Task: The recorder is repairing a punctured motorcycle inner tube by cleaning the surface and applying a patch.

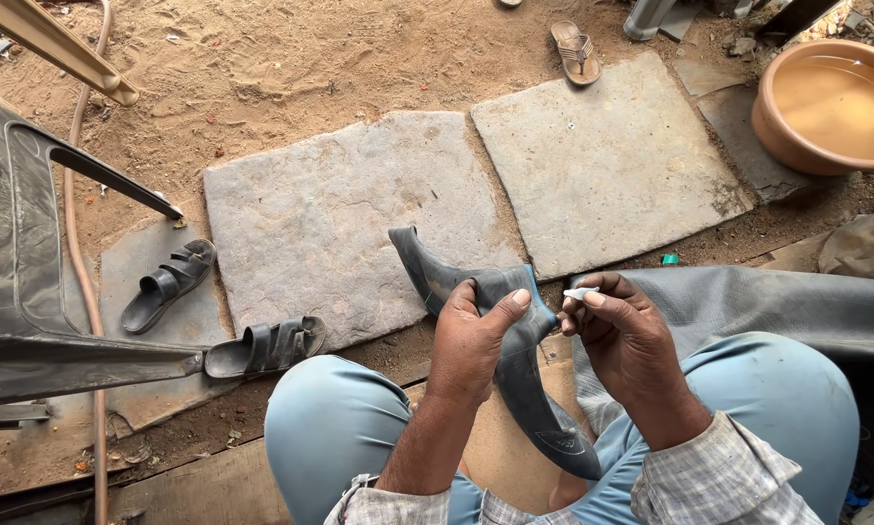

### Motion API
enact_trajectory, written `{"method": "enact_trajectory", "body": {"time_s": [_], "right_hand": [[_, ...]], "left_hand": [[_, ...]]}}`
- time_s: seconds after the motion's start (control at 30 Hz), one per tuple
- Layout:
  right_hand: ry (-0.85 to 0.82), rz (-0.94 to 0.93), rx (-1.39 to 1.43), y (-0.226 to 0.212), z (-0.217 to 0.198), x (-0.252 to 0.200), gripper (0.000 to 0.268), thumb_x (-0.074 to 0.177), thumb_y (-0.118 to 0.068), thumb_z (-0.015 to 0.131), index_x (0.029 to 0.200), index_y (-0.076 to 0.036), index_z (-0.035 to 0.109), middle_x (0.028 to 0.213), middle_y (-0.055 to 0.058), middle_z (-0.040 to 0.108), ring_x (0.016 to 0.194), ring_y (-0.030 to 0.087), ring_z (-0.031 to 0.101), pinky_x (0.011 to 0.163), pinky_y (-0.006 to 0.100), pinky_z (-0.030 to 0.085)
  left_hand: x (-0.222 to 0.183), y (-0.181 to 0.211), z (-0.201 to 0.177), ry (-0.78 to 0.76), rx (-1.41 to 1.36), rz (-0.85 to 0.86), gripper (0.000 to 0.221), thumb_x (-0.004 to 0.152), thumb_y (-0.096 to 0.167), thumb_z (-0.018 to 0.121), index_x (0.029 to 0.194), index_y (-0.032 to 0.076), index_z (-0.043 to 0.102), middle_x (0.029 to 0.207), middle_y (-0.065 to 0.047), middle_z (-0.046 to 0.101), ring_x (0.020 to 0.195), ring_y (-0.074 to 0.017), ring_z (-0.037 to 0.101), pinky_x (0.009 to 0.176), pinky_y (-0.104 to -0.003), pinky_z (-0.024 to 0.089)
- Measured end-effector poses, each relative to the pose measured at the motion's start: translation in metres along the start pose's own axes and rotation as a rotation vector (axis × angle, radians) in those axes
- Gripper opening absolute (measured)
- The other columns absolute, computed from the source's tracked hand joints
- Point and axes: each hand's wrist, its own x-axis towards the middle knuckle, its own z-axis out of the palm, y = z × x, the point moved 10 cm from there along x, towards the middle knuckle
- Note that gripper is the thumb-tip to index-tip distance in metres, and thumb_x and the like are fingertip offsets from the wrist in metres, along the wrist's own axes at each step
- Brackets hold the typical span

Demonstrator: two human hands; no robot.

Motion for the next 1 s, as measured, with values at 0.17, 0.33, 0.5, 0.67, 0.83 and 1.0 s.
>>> {"method": "enact_trajectory", "body": {"time_s": [0.17, 0.33, 0.5, 0.67, 0.83, 1.0], "right_hand": [[0.023, 0.000, -0.023, 0.000, -0.004, 0.002, 0.014, 0.099, -0.005, 0.065, 0.111, 0.000, 0.069, 0.099, 0.016, 0.075, 0.088, 0.022, 0.071, 0.083, 0.037, 0.058], [0.020, -0.047, -0.016, -0.019, -0.002, 0.007, 0.016, 0.100, -0.004, 0.065, 0.115, 0.000, 0.069, 0.105, 0.019, 0.076, 0.087, 0.024, 0.073, 0.083, 0.035, 0.060], [0.052, -0.072, -0.094, -0.056, -0.015, 0.030, 0.022, 0.100, -0.006, 0.064, 0.120, -0.001, 0.070, 0.108, 0.020, 0.075, 0.086, 0.024, 0.073, 0.081, 0.035, 0.060], [0.021, -0.088, -0.088, -0.072, -0.018, 0.039, 0.014, 0.107, -0.006, 0.063, 0.119, -0.003, 0.069, 0.114, 0.022, 0.073, 0.093, 0.025, 0.072, 0.088, 0.038, 0.059], [0.060, -0.086, -0.066, -0.062, -0.034, 0.035, 0.015, 0.102, -0.007, 0.063, 0.116, -0.004, 0.070, 0.109, 0.015, 0.073, 0.097, 0.025, 0.071, 0.089, 0.039, 0.058], [0.040, -0.069, -0.018, -0.060, -0.039, 0.038, 0.014, 0.103, -0.006, 0.065, 0.115, -0.003, 0.071, 0.103, 0.013, 0.072, 0.095, 0.023, 0.070, 0.087, 0.037, 0.057]], "left_hand": [[0.001, -0.001, -0.002, 0.005, 0.001, 0.006, 0.039, 0.087, 0.012, 0.077, 0.119, -0.005, 0.061, 0.104, -0.015, 0.073, 0.096, -0.0176, 0.070, 0.087, -0.031, 0.058], [0.003, 0.007, -0.008, 0.024, -0.092, 0.019, 0.035, 0.087, 0.009, 0.076, 0.117, -0.004, 0.062, 0.100, -0.013, 0.073, 0.087, -0.0167, 0.071, 0.079, -0.031, 0.060], [0.013, 0.014, -0.026, 0.054, -0.194, 0.090, 0.033, 0.089, 0.007, 0.076, 0.116, -0.004, 0.062, 0.099, -0.012, 0.072, 0.085, -0.0156, 0.071, 0.077, -0.030, 0.061], [0.011, 0.020, -0.029, 0.060, -0.220, 0.100, 0.032, 0.089, 0.007, 0.076, 0.116, -0.005, 0.063, 0.098, -0.011, 0.072, 0.085, -0.0158, 0.071, 0.078, -0.031, 0.062], [0.008, 0.021, -0.024, 0.055, -0.217, 0.059, 0.033, 0.088, 0.008, 0.075, 0.115, -0.004, 0.062, 0.100, -0.012, 0.072, 0.087, -0.0172, 0.072, 0.079, -0.033, 0.063], [0.014, 0.016, -0.022, 0.057, -0.187, 0.047, 0.036, 0.087, 0.008, 0.075, 0.118, -0.005, 0.061, 0.102, -0.013, 0.071, 0.089, -0.0174, 0.072, 0.081, -0.032, 0.063]]}}
